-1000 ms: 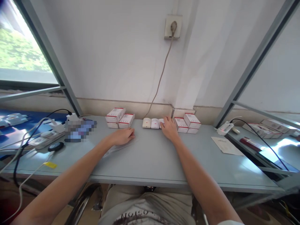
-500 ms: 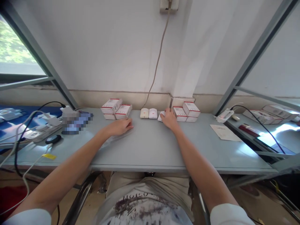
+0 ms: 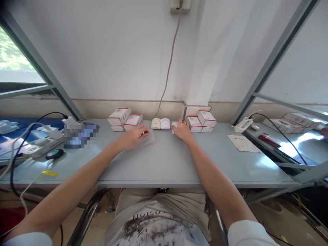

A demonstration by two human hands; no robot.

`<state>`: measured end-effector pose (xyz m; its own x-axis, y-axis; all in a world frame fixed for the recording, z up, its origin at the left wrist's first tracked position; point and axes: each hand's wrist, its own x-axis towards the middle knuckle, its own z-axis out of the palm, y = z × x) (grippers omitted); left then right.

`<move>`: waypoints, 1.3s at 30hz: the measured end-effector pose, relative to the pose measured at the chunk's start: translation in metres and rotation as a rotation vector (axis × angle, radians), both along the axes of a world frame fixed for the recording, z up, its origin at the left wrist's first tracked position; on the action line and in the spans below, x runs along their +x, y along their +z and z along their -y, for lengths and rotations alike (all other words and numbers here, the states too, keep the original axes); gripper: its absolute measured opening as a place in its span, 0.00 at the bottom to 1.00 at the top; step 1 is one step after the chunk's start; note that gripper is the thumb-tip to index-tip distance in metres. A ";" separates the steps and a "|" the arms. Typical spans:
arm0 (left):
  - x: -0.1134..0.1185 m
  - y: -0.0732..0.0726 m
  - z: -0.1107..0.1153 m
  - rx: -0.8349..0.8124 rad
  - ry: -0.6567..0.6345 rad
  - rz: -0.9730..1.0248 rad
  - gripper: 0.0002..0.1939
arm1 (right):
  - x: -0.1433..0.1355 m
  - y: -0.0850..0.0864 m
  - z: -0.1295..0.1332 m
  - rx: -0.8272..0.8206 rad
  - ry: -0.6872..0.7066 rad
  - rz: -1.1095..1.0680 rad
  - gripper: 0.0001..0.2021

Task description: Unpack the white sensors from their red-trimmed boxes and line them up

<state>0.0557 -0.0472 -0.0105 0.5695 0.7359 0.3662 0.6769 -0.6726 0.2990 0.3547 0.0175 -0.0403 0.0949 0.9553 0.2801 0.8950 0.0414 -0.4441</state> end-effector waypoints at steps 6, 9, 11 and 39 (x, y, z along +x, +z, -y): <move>0.004 -0.006 -0.004 0.151 -0.105 0.073 0.11 | -0.007 0.013 0.009 -0.113 -0.012 0.004 0.37; 0.005 -0.007 -0.005 0.247 -0.113 0.120 0.11 | -0.010 0.019 0.014 -0.106 -0.043 -0.016 0.40; 0.006 -0.008 -0.005 0.294 -0.100 0.152 0.10 | -0.011 0.022 0.016 -0.084 -0.036 -0.029 0.38; 0.014 -0.011 -0.007 0.523 0.054 0.256 0.09 | -0.065 0.019 0.044 0.021 0.340 -1.178 0.19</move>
<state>0.0693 -0.0399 -0.0219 0.3813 0.4457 0.8099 0.6645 -0.7412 0.0951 0.2900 -0.0262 -0.0212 0.0476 0.9771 0.2075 -0.1104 0.2116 -0.9711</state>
